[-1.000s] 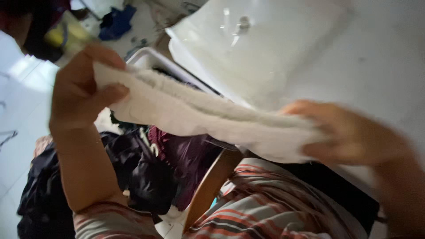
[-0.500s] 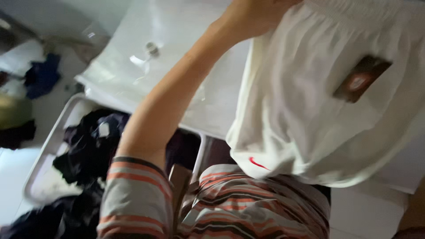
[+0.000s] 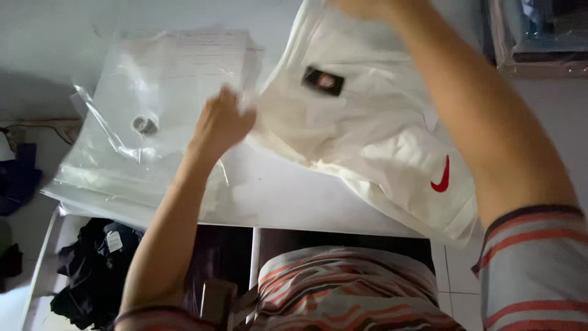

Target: The person takes a pair of white shorts from a bin, folds them on a table, and slides them into a plastic shipping bag.

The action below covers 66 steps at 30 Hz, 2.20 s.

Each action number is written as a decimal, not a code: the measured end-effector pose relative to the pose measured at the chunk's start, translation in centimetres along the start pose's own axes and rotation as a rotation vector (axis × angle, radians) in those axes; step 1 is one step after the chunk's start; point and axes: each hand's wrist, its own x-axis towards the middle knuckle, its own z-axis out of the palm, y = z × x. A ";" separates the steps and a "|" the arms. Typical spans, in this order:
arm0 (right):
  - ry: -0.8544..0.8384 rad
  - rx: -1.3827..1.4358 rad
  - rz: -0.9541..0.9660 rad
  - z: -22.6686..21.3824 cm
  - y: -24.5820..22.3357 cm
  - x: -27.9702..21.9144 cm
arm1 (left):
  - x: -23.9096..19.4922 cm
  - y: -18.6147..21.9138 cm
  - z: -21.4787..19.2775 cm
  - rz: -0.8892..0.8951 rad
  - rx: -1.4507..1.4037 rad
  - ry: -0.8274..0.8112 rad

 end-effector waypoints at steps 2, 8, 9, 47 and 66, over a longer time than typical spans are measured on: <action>-0.025 -0.032 0.004 2.3 4.4 2.7 | -1.8 -1.9 0.3 -0.215 0.071 -0.265; -0.195 -0.491 0.038 5.5 21.5 0.5 | -4.6 -12.6 3.9 0.551 0.575 -0.195; -0.198 -0.489 0.047 6.9 25.6 0.6 | -5.0 -10.9 2.5 0.559 0.573 -0.200; 0.028 -0.159 -0.041 2.1 19.2 1.4 | -18.2 13.7 7.4 1.195 -0.400 -0.476; 0.520 1.225 0.769 14.9 33.2 4.6 | 14.6 -2.4 7.8 -0.249 -0.073 -0.190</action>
